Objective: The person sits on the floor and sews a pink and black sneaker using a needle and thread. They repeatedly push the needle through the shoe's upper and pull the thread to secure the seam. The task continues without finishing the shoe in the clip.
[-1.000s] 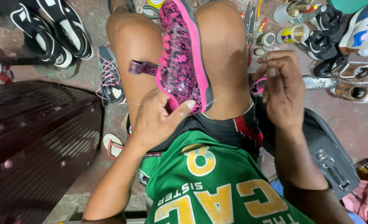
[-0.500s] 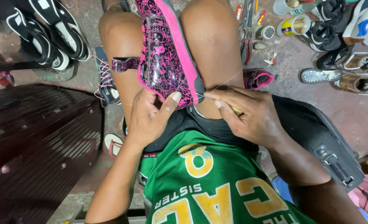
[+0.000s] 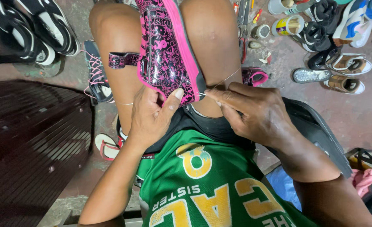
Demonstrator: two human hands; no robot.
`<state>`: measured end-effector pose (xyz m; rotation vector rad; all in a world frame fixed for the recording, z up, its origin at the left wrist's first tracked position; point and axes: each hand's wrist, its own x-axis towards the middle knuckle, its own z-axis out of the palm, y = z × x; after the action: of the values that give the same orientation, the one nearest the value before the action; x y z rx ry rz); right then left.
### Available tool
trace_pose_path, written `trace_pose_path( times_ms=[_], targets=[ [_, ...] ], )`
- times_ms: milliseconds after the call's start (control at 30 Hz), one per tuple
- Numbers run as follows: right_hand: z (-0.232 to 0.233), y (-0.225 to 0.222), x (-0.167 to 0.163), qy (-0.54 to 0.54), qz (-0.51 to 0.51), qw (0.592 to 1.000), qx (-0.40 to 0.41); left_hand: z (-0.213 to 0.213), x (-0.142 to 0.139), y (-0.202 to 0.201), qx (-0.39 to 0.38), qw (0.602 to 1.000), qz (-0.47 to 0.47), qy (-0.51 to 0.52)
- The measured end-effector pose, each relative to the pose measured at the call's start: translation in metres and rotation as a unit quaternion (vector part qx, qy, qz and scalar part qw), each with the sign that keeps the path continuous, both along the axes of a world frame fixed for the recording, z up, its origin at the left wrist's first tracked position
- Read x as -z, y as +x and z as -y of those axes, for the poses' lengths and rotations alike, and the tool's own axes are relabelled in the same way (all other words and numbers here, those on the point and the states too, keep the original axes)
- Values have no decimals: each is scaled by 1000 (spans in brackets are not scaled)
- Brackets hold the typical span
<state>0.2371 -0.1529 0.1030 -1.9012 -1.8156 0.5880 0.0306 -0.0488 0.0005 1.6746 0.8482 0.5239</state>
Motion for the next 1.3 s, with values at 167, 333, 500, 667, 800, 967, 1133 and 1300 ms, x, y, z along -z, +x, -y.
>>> trace_pose_path(
  times_ms=[167,333,500,667,800,967,1133,1300],
  targets=[
    [-4,-10,-11,-33,123,992,-17,2,-5,3,3,998,-24,52],
    [-7,-12,-15,-49,163,984,-48,8,-8,13,-35,991,17,126],
    [-18,-7,-11,-53,185,978,-80,12,0,17,-45,993,-6,113],
    [-31,5,0,-11,171,975,-142,13,11,17,-57,988,25,145],
    [-36,9,12,24,148,976,-159,11,16,18,-53,990,22,128],
    [-44,3,24,26,145,976,-161,6,19,18,-64,992,15,109],
    [-56,-8,27,26,140,977,-158,6,21,14,-68,992,9,107],
    [-50,-4,32,51,126,975,-176,9,16,18,-88,988,-3,126]
  ],
)
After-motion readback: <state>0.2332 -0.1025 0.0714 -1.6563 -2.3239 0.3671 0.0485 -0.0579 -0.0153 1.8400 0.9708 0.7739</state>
